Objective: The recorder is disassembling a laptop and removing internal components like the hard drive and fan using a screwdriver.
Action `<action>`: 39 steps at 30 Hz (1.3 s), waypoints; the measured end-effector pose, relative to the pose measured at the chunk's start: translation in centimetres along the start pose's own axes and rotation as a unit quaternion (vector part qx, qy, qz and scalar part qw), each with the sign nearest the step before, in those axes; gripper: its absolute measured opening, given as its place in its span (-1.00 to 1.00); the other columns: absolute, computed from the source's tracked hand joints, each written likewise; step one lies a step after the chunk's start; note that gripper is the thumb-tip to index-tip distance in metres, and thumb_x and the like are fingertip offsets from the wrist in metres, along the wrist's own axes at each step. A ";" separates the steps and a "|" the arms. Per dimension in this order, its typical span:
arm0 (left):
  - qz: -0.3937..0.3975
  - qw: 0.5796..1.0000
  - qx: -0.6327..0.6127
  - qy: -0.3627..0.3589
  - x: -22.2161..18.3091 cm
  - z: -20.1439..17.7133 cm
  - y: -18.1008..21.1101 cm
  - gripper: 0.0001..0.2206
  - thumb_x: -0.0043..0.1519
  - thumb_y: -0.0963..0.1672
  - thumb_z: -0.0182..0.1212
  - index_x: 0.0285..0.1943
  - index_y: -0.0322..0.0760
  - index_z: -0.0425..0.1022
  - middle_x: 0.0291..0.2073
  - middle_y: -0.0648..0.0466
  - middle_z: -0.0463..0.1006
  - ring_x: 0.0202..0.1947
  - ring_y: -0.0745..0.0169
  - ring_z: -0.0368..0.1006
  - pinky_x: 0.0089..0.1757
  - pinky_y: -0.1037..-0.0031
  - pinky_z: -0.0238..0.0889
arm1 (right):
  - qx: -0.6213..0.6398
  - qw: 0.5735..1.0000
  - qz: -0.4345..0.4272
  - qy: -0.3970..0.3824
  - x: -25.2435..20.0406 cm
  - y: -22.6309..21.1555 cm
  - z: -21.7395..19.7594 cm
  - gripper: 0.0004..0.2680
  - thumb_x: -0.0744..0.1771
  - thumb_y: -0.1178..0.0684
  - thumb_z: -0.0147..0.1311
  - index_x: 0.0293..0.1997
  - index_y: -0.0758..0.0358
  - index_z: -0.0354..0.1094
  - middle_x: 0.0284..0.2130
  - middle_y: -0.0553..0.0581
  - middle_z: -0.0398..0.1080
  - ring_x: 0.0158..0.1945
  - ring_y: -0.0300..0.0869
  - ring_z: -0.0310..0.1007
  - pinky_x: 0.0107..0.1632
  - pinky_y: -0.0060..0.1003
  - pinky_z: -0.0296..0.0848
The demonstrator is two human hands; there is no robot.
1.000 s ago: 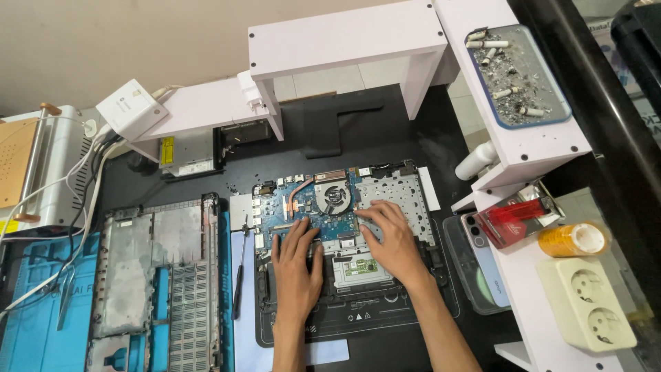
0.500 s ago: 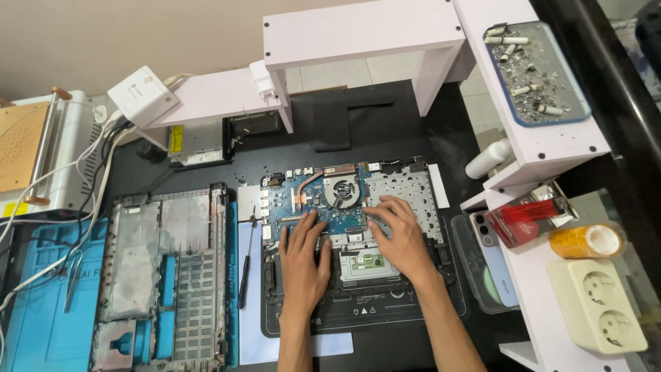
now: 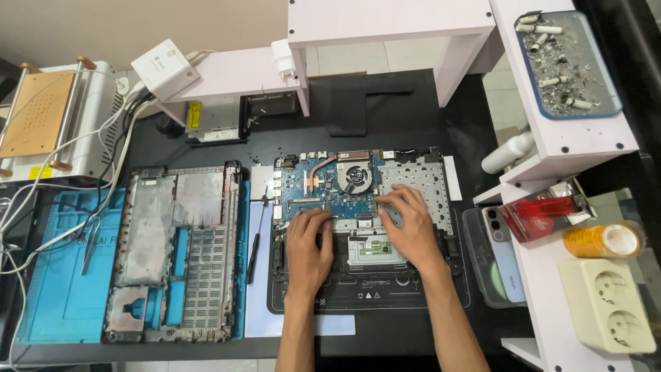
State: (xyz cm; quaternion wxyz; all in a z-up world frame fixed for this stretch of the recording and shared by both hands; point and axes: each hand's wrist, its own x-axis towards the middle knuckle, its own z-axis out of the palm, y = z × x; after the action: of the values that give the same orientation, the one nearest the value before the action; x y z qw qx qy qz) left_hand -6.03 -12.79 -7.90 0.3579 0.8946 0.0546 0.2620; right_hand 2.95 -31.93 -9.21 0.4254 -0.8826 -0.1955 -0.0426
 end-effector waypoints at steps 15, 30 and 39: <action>-0.013 1.000 -0.009 -0.013 -0.1 0.0 0.0 -0.87 0.24 -0.23 0.20 -0.09 -0.35 0.60 -0.06 -0.07 0.59 0.05 -0.10 0.47 0.24 0.12 0.16 | 0.012 1.000 -0.003 0.003 -0.2 -0.5 -0.3 -0.88 0.27 0.19 0.18 -0.15 0.27 0.49 -0.07 0.16 0.47 0.34 0.04 0.30 0.30 -0.05 0.32; -0.051 0.998 -0.018 -0.022 -0.1 0.0 -0.2 -0.86 0.25 -0.22 0.19 -0.08 -0.33 0.62 -0.06 -0.05 0.59 0.07 -0.06 0.45 0.13 0.20 0.22 | 0.013 1.000 0.007 -0.020 0.0 -1.1 -0.9 -0.82 0.25 0.12 0.24 -0.10 0.22 0.51 -0.08 0.11 0.46 0.34 0.03 0.28 0.32 -0.03 0.31; -0.006 0.997 0.025 -0.078 0.0 -0.6 0.8 -0.81 0.20 -0.11 0.29 -0.04 -0.13 0.69 0.11 -0.03 0.49 0.29 -0.10 0.25 0.24 0.07 -0.01 | -0.005 0.999 -0.015 -0.030 -0.1 -1.5 -1.0 -0.93 0.20 0.18 0.26 -0.36 0.24 0.45 -0.09 0.08 0.47 0.33 0.04 0.27 0.30 -0.03 0.30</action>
State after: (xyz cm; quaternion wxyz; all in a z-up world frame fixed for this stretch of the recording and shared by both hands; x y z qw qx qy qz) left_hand -6.36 -12.98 -7.01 0.3402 0.9206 0.0385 0.1879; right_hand 2.40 -31.89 -7.44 0.4145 -0.8825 -0.2212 -0.0235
